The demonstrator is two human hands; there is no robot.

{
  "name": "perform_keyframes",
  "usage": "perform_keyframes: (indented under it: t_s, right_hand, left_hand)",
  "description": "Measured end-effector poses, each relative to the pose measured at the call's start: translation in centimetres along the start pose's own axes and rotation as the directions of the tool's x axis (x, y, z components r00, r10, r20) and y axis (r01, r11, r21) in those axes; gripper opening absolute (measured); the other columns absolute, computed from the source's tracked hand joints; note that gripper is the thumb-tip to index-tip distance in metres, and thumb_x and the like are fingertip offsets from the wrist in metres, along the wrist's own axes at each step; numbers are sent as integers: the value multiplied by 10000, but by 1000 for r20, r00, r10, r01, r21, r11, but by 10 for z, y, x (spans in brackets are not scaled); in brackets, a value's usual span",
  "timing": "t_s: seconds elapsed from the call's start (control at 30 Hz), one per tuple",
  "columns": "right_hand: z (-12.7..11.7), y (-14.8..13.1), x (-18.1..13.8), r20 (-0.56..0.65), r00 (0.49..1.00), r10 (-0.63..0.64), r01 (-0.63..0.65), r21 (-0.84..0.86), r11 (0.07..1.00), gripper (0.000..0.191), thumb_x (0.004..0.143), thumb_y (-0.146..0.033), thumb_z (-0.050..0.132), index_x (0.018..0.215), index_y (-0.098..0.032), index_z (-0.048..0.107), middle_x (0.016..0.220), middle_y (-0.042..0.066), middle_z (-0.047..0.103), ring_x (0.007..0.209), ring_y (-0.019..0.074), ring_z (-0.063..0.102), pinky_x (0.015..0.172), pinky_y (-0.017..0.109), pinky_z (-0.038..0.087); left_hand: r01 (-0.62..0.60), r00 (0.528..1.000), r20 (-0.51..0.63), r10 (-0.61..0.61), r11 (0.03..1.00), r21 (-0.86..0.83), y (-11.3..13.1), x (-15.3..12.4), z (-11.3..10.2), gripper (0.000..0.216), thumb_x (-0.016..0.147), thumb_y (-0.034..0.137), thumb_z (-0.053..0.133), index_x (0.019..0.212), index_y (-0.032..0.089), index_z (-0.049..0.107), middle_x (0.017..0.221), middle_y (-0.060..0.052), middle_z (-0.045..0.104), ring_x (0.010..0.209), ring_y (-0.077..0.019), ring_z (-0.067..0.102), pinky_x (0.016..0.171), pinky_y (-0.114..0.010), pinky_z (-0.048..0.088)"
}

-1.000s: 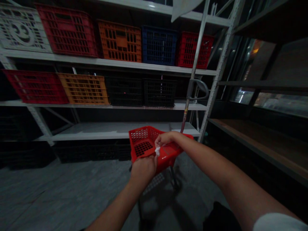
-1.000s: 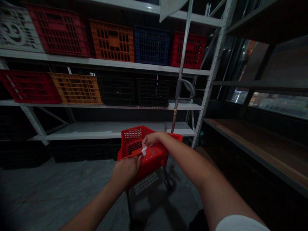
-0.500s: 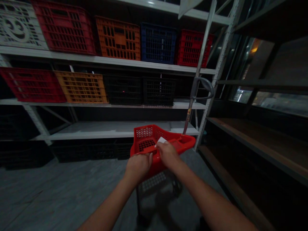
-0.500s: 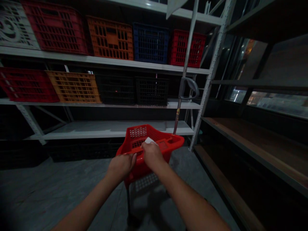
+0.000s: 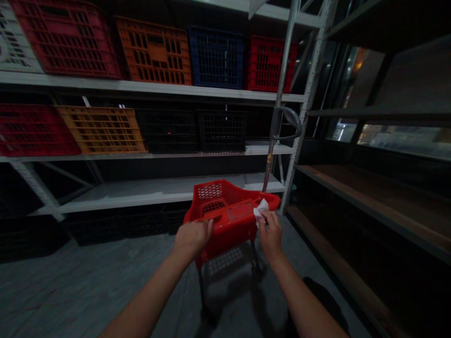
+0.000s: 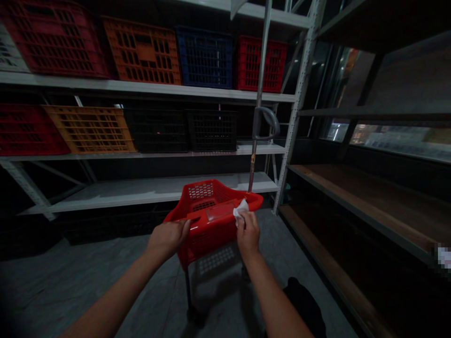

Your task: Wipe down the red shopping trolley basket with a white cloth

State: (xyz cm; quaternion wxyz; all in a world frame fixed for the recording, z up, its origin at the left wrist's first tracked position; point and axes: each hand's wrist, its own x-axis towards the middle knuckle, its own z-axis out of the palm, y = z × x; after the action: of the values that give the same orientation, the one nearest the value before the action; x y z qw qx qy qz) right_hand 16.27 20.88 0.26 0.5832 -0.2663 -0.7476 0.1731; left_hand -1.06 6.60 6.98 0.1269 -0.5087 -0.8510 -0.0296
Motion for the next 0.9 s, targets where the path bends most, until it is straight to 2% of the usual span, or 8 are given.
perform_keyframes:
  t_s: [0.13,0.27,0.37,0.47,0.53,0.73,0.8,0.9]
  right_hand:
    - [36,-30,-33,56,998,17,-21,83,996,179,824,-164,396,885,-186,562,860,70,546,839,184,534,768,312,444]
    - [60,-50,-50,144,984,-108,89,133,987,200,808,-136,423,873,-210,598,887,73,562,883,186,542,813,314,439]
    - [51,-31,-44,109,985,-130,117,117,986,232,805,-117,402,844,-207,612,885,80,556,906,191,536,824,325,434]
    - [35,-10,-35,5,1000,-20,20,79,997,240,808,-117,367,832,-201,591,846,70,527,867,189,526,795,334,436]
    - [32,-11,-32,-48,998,29,-24,100,995,226,820,-128,355,856,-196,568,839,65,515,841,182,519,778,326,436]
    - [38,-52,-31,123,980,-156,131,196,972,236,820,-102,364,919,-190,559,890,66,547,905,176,514,854,326,406]
    - [28,-48,-23,156,978,-136,111,157,981,246,805,-89,364,895,-191,569,883,63,539,904,177,512,849,323,408]
    - [-2,-22,-3,105,994,-40,37,36,999,240,784,-94,372,876,-183,576,952,81,522,945,190,503,850,332,408]
  left_hand:
    - [-6,1000,-21,6,1000,20,2,0,0,570,881,429,137,823,179,646,751,-109,684,726,-246,645,628,-342,453]
    - [-32,999,-39,33,999,27,-2,-3,-2,566,884,422,135,852,176,644,758,-112,680,720,-241,641,616,-328,442]
    - [-52,999,-7,52,999,2,-8,-4,-3,560,883,434,143,886,180,643,778,-109,677,732,-221,636,635,-311,433]
    - [-53,999,9,53,999,-9,-13,-5,-3,569,879,449,146,887,177,646,791,-113,675,746,-216,630,663,-313,427]
    - [-51,999,5,51,999,-10,-14,-5,-3,569,877,455,150,883,176,646,807,-114,676,752,-216,628,669,-314,422]
    - [-67,998,-12,66,998,-16,-14,-7,0,536,875,454,156,963,214,627,859,-89,683,766,-214,627,652,-299,412]
    - [-81,997,-13,80,996,-23,-18,-8,1,528,874,450,161,965,219,626,885,-83,683,790,-214,624,665,-297,415]
    - [-85,996,0,85,996,-33,-27,-9,1,530,870,448,168,945,210,635,892,-80,684,811,-203,616,696,-288,417]
